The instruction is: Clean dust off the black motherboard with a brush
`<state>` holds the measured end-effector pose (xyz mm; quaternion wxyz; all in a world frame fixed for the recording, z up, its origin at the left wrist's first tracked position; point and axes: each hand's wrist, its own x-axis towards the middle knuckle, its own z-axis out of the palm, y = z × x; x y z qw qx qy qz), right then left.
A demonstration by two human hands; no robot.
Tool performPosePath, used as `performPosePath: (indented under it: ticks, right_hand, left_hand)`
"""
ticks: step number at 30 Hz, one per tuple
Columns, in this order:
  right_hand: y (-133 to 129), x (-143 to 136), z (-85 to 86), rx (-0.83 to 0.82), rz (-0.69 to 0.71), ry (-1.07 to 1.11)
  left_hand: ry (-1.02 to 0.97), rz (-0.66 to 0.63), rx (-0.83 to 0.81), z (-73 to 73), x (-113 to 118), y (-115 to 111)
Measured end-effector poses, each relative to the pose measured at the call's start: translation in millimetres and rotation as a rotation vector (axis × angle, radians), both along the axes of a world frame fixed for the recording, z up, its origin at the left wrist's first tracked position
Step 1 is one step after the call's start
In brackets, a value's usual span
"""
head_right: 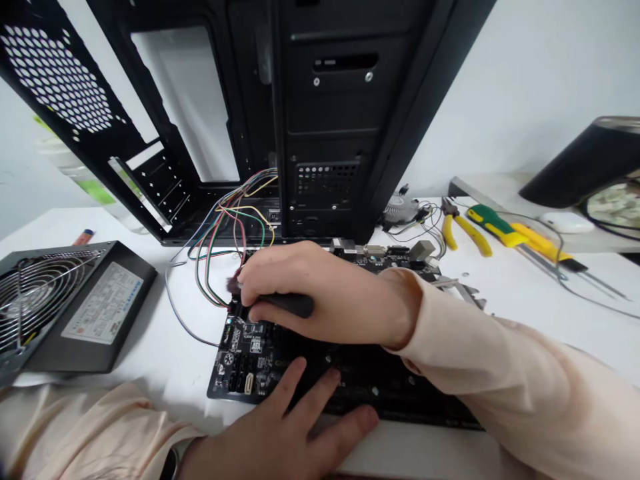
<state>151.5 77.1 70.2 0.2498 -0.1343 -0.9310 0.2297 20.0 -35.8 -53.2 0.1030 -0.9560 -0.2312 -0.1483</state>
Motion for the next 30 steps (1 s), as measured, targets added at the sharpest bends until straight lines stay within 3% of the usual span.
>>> performPosePath:
  ticks: [6,13,18,24,28,30]
  right_hand:
    - [-6,-2,2.5,-0.160,0.134,-0.007]
    - [-4,-3,-5.4,0.087,-0.059,-0.078]
    - [-12,-6,-1.4,-0.117,0.098,0.012]
    - [-8,-5,-2.7,-0.065,0.018,0.004]
    - [-9,-5,-0.5,-0.184,0.072,0.027]
    - [-9,-5,-2.7,-0.141,0.069,-0.013]
  left_hand:
    - [-0.027,0.008,-0.055,-1.3,0,1]
    - [-0.034,-0.004,0.023,1.3,-2,3]
    - [-0.041,0.020,0.011,-2.2,0,2]
    - [-0.054,-0.013,0.065,2.2,-3,5]
    - [-0.030,-0.034,0.037,2.3,-2,5]
    - [-0.025,-0.020,0.048,0.7,-1,4]
